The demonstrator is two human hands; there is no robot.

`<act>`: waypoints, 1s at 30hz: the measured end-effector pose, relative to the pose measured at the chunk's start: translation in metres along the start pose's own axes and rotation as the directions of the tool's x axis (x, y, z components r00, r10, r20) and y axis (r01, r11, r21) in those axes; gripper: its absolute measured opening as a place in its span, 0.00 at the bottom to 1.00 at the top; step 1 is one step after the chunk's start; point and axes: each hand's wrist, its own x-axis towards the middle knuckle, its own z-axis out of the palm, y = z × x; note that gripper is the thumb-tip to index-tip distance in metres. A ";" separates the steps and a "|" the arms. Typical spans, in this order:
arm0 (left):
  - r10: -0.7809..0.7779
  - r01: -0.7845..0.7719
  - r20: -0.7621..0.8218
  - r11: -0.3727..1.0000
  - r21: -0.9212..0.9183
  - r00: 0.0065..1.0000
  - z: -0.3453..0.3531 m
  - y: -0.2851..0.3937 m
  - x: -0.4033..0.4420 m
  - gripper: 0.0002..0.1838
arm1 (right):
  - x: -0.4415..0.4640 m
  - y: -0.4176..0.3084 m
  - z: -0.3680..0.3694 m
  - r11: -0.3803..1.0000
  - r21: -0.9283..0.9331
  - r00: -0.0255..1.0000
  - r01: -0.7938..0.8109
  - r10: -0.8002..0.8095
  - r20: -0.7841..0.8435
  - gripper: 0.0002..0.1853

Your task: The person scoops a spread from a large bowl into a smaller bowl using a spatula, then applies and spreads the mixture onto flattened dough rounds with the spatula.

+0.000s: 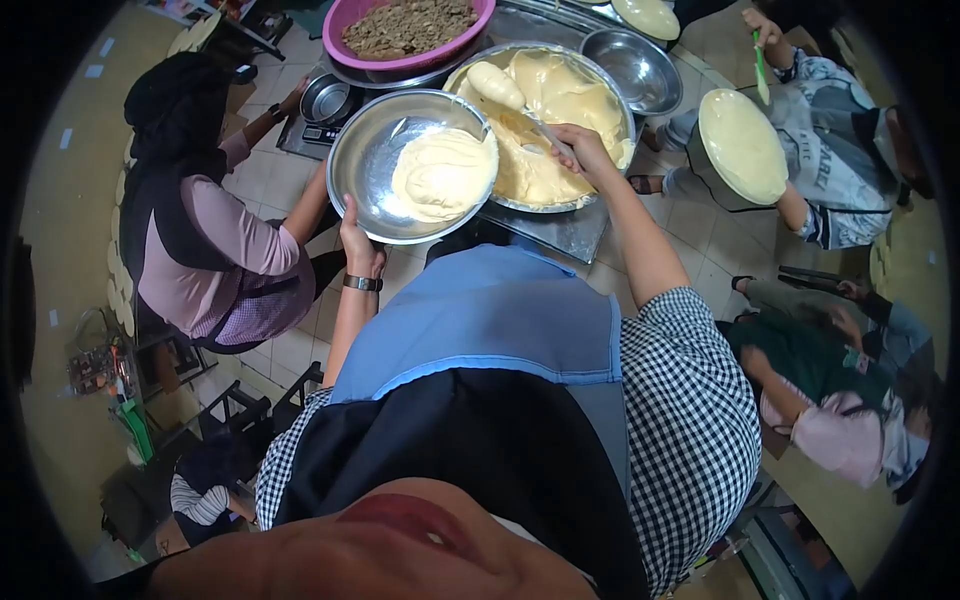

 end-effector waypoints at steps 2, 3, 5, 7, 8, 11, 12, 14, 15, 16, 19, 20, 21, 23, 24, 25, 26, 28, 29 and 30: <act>-0.001 0.002 0.029 1.000 -0.007 1.000 0.001 -0.004 0.006 0.33 | -0.021 -0.011 -0.010 0.997 -0.052 0.999 0.049 -0.049 0.000 0.16; -0.012 0.013 0.049 1.000 -0.008 0.999 0.004 -0.005 0.008 0.33 | -0.037 -0.022 -0.012 0.993 -0.099 0.998 0.066 -0.067 -0.011 0.16; -0.042 0.042 0.079 0.999 -0.007 0.996 0.016 -0.003 0.007 0.33 | -0.070 -0.040 -0.006 0.978 -0.180 0.993 0.105 -0.112 -0.032 0.16; -0.066 0.068 0.113 0.998 -0.010 0.991 0.030 -0.002 0.006 0.32 | -0.106 -0.058 0.005 0.933 -0.327 0.985 0.152 -0.172 -0.031 0.15; -0.089 0.091 0.141 0.996 -0.010 0.986 0.037 -0.001 0.004 0.32 | -0.112 -0.049 0.011 0.932 -0.329 0.984 0.154 -0.175 -0.036 0.15; -0.111 0.118 0.187 0.993 -0.028 0.976 0.048 -0.013 0.007 0.31 | -0.131 -0.023 0.044 0.446 -0.684 0.681 0.577 -0.726 0.102 0.11; -0.113 0.122 0.221 0.992 -0.027 0.969 0.048 -0.018 0.011 0.30 | -0.144 -0.020 0.058 0.291 -0.824 0.666 0.486 -0.734 0.133 0.11; -0.115 0.125 0.245 0.992 -0.023 0.963 0.050 -0.024 0.017 0.31 | -0.160 -0.012 0.073 -0.013 -0.925 0.646 0.379 -0.712 0.275 0.17; -0.131 0.147 0.260 0.988 -0.044 0.957 0.050 -0.024 0.021 0.31 | -0.161 -0.007 0.072 -0.013 -0.926 0.648 0.377 -0.711 0.274 0.17; -0.147 0.170 0.276 0.983 -0.064 0.950 0.049 -0.023 0.024 0.31 | -0.163 -0.001 0.065 -0.170 -0.900 0.588 0.401 -0.706 0.395 0.20; -0.164 0.178 0.271 0.984 -0.026 0.948 0.040 -0.009 0.026 0.32 | -0.179 0.000 0.048 -0.343 -0.844 0.523 0.412 -0.670 0.527 0.26; -0.190 0.202 0.266 0.979 -0.020 0.945 0.035 -0.004 0.027 0.32 | -0.186 -0.002 0.042 -0.363 -0.835 0.518 0.413 -0.661 0.543 0.28; -0.179 0.188 0.249 0.982 -0.015 0.952 0.031 -0.001 0.026 0.31 | -0.193 -0.004 0.036 -0.363 -0.836 0.520 0.412 -0.659 0.543 0.28; -0.182 0.192 0.228 0.981 -0.025 0.956 0.022 0.003 0.028 0.31 | -0.205 -0.011 0.025 -0.365 -0.844 0.543 0.394 -0.648 0.534 0.28; -0.183 0.194 0.207 0.980 -0.034 0.961 0.018 0.005 0.029 0.30 | -0.208 -0.015 0.022 -0.367 -0.843 0.543 0.393 -0.648 0.534 0.28; -0.183 0.194 0.209 0.980 -0.036 0.961 0.014 0.007 0.031 0.30 | -0.212 -0.019 0.019 -0.366 -0.853 0.555 0.373 -0.649 0.521 0.28; -0.176 0.187 0.198 0.982 -0.038 0.964 0.011 0.010 0.032 0.30 | -0.215 -0.021 0.016 -0.364 -0.862 0.567 0.353 -0.649 0.507 0.28; -0.170 0.181 0.189 0.983 -0.041 0.967 0.004 0.015 0.034 0.30 | -0.215 -0.020 0.011 -0.371 -0.865 0.560 0.339 -0.659 0.502 0.26; -0.184 0.192 0.183 0.981 -0.031 0.966 -0.001 0.018 0.033 0.30 | -0.214 -0.019 0.009 -0.371 -0.876 0.570 0.307 -0.666 0.482 0.27; -0.197 0.204 0.176 0.979 -0.020 0.964 -0.005 0.020 0.032 0.31 | -0.213 -0.017 0.008 -0.371 -0.887 0.578 0.275 -0.673 0.461 0.27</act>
